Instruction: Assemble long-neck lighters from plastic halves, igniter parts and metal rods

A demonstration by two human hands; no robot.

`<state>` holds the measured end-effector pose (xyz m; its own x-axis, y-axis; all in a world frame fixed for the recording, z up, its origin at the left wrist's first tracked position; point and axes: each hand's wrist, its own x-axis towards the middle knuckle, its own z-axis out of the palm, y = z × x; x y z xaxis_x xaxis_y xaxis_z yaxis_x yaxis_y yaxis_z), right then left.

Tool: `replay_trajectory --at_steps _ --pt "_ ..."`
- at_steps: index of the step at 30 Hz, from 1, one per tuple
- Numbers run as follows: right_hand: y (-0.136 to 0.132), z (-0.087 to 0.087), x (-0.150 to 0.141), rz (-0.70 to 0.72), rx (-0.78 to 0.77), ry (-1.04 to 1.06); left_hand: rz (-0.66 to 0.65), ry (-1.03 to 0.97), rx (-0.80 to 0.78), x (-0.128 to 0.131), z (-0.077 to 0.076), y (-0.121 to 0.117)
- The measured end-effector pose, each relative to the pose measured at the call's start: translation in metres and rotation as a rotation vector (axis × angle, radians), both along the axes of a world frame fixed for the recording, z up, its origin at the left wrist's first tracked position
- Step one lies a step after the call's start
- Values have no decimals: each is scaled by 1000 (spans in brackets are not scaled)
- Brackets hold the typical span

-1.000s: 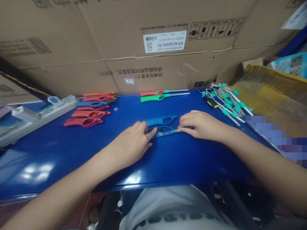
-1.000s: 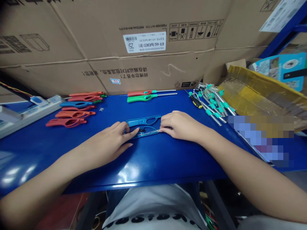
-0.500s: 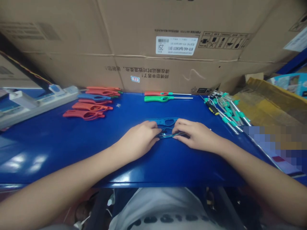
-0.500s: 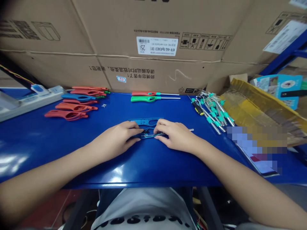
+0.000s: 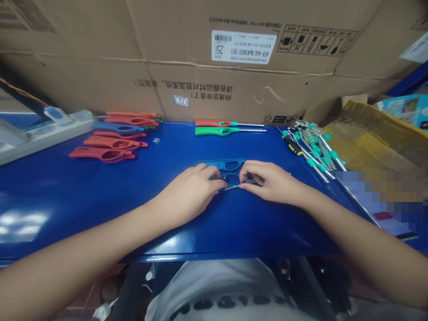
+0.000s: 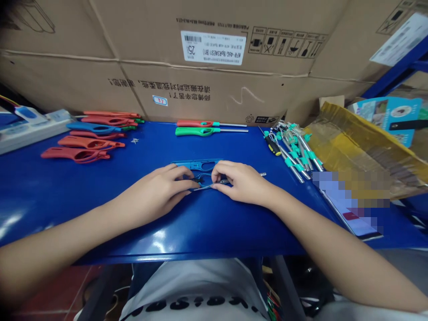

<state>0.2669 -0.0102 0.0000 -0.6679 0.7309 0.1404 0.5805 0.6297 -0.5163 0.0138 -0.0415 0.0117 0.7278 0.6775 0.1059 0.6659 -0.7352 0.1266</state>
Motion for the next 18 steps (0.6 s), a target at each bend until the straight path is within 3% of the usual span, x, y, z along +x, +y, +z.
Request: replay_trajectory --at_steps 6,13,18 --pt "-2 0 -3 -10 -2 18 -43 113 118 0 2 -1" --pt "-1 -3 -6 -100 -17 58 -43 139 117 0 2 -2" --pt "1 -4 -5 -84 -45 67 -46 121 104 0 2 -3"
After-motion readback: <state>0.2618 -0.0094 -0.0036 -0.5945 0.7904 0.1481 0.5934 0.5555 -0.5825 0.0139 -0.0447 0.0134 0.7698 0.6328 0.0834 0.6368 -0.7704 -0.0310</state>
